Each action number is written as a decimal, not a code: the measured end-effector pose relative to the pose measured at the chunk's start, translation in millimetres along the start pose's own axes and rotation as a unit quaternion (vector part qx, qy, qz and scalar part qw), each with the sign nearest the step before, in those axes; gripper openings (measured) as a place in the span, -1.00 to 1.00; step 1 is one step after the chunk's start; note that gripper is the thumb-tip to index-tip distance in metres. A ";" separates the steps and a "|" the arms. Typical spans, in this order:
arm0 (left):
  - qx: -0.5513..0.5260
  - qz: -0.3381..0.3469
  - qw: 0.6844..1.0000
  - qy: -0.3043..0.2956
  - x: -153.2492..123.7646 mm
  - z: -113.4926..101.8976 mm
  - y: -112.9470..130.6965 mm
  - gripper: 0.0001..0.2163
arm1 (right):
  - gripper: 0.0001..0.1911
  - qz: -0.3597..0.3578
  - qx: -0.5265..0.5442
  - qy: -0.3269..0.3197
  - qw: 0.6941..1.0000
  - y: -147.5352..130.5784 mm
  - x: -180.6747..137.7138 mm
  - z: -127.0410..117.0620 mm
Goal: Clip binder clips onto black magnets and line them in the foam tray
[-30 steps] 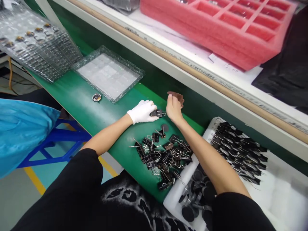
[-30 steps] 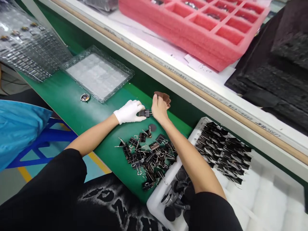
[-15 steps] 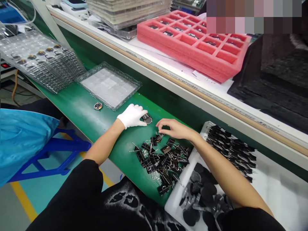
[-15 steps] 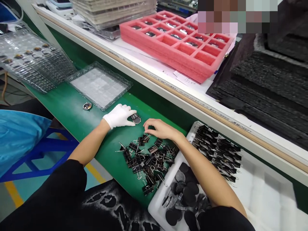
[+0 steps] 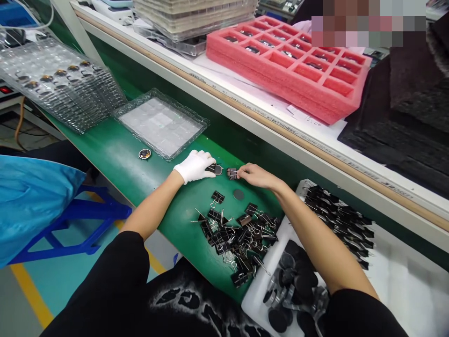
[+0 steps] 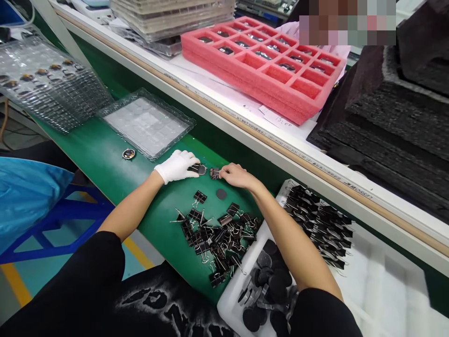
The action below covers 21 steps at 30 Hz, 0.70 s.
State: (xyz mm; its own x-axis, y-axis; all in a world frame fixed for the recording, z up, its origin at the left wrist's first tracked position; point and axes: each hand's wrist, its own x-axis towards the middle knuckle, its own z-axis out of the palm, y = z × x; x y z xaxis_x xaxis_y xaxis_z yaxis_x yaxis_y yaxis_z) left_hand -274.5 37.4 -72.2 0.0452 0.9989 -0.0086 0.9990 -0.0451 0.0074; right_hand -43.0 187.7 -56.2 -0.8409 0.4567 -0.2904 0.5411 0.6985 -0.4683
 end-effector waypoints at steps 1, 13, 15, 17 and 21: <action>0.001 -0.006 1.000 0.002 0.2 0.2 -0.8 -0.51 | -0.62 0.029 -0.010 0.007 0.999 1.0 7.3 1.2; -0.030 -0.003 1.000 0.008 6.2 4.5 7.3 -0.51 | -0.34 0.140 0.058 0.201 0.968 -23.8 43.6 0.2; -0.033 -0.002 0.999 0.005 7.2 4.9 9.2 -0.52 | -0.44 0.157 0.091 0.233 0.955 -29.3 50.6 8.0; -0.035 -0.001 0.999 0.005 8.0 5.5 9.9 -0.53 | -0.46 0.164 0.093 0.244 0.951 -31.0 56.5 19.3; -0.047 0.003 0.999 0.010 10.0 8.8 8.8 -0.55 | -0.47 0.146 0.076 0.285 0.944 -24.1 66.9 35.7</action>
State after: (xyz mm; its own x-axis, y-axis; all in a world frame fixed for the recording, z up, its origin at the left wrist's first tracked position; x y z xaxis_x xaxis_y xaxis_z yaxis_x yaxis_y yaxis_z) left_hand -265.2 46.9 -81.0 0.0504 0.9987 0.0122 0.9935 -0.0514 0.1016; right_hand -112.7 181.7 -94.1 -0.4910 0.8697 0.0501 0.7041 0.4301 -0.5651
